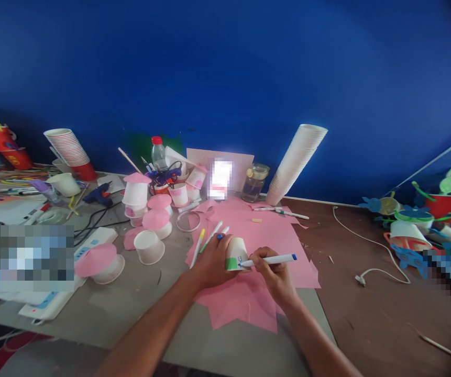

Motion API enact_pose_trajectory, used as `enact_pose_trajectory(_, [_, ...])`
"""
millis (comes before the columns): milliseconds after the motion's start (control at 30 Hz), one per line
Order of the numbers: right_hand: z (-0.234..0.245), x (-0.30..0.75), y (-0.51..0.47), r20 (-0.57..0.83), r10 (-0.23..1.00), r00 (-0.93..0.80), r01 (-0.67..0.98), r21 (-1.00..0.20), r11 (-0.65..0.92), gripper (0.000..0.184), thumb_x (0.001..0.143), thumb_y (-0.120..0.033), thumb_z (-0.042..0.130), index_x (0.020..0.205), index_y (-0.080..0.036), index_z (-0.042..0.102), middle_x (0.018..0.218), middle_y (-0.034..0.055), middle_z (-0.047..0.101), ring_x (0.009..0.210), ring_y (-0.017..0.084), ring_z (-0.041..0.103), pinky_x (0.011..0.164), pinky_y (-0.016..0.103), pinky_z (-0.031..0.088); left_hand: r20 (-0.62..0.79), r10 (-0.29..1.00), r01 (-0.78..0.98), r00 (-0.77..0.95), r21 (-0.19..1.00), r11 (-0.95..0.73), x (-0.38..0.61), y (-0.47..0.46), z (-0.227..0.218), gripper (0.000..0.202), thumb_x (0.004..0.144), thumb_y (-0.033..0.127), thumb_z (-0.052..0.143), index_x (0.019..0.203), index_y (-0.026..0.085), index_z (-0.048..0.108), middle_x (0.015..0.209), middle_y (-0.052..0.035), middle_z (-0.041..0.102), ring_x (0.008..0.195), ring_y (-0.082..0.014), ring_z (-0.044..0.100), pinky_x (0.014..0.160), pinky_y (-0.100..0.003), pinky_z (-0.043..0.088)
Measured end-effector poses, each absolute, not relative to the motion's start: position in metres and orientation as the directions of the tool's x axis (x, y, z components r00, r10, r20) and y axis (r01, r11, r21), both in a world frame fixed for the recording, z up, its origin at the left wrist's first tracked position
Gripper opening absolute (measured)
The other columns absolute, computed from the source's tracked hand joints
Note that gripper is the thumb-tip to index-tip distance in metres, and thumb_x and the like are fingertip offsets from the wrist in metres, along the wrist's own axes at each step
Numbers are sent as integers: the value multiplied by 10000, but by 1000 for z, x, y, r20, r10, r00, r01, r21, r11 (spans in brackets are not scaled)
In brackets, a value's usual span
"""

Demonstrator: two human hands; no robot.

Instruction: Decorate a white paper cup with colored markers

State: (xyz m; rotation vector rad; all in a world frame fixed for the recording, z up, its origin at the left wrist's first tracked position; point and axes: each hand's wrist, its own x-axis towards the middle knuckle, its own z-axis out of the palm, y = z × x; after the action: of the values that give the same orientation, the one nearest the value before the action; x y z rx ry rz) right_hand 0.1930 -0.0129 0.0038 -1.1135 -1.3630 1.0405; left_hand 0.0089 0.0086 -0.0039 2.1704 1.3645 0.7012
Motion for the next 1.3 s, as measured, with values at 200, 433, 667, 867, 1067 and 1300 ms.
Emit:
enact_pose_trajectory(200, [2, 194, -13, 210, 978, -15, 85, -974, 210, 223, 823, -365, 612, 676, -198, 592, 617, -4, 549, 570, 141, 523, 525, 241, 445, 160, 914, 668, 373, 637, -384, 9, 8, -5, 815, 738, 588, 693, 1375, 183, 383, 1438, -216, 401, 1375, -397, 365, 1022, -581, 435])
enact_pose_trajectory(433, [4, 193, -14, 223, 974, -45, 98, -969, 226, 213, 830, -354, 603, 683, -201, 584, 626, -4, 544, 585, 145, 533, 535, 242, 451, 149, 923, 666, 354, 653, -361, 10, 7, -2, 825, 724, 608, 695, 1371, 189, 401, 1415, -215, 423, 1342, -408, 402, 992, -580, 460])
enact_pose_trajectory(667, [1, 196, -13, 238, 969, -68, 115, -963, 244, 206, 837, -331, 583, 677, -203, 567, 640, 1, 541, 609, 147, 507, 548, 246, 426, 158, 922, 673, 352, 642, -367, 10, 7, -3, 822, 730, 611, 686, 1375, 189, 402, 1411, -208, 433, 1305, -401, 441, 991, -564, 468])
enact_pose_trajectory(867, [-3, 198, -11, 201, 977, -64, 91, -974, 206, 228, 840, -343, 589, 666, -199, 561, 628, -7, 518, 599, 138, 474, 549, 247, 399, 175, 922, 658, 345, 656, -371, 10, 6, -3, 809, 727, 608, 695, 1369, 208, 409, 1377, -197, 469, 1294, -398, 456, 973, -571, 474])
enact_pose_trajectory(1067, [-5, 198, -10, 187, 982, -26, 58, -980, 188, 249, 837, -375, 616, 670, -197, 565, 628, -10, 522, 601, 135, 485, 554, 243, 398, 171, 918, 655, 357, 655, -377, 10, 7, -3, 881, 709, 675, 681, 1382, 189, 388, 1411, -225, 431, 1312, -412, 435, 973, -587, 468])
enact_pose_trajectory(1300, [-3, 197, -10, 198, 980, -24, 93, -975, 200, 246, 830, -373, 614, 665, -194, 575, 612, -9, 528, 578, 135, 492, 542, 245, 407, 146, 918, 665, 368, 649, -369, 10, 8, -2, 876, 705, 639, 706, 1377, 170, 394, 1434, -234, 403, 1380, -416, 349, 1025, -601, 430])
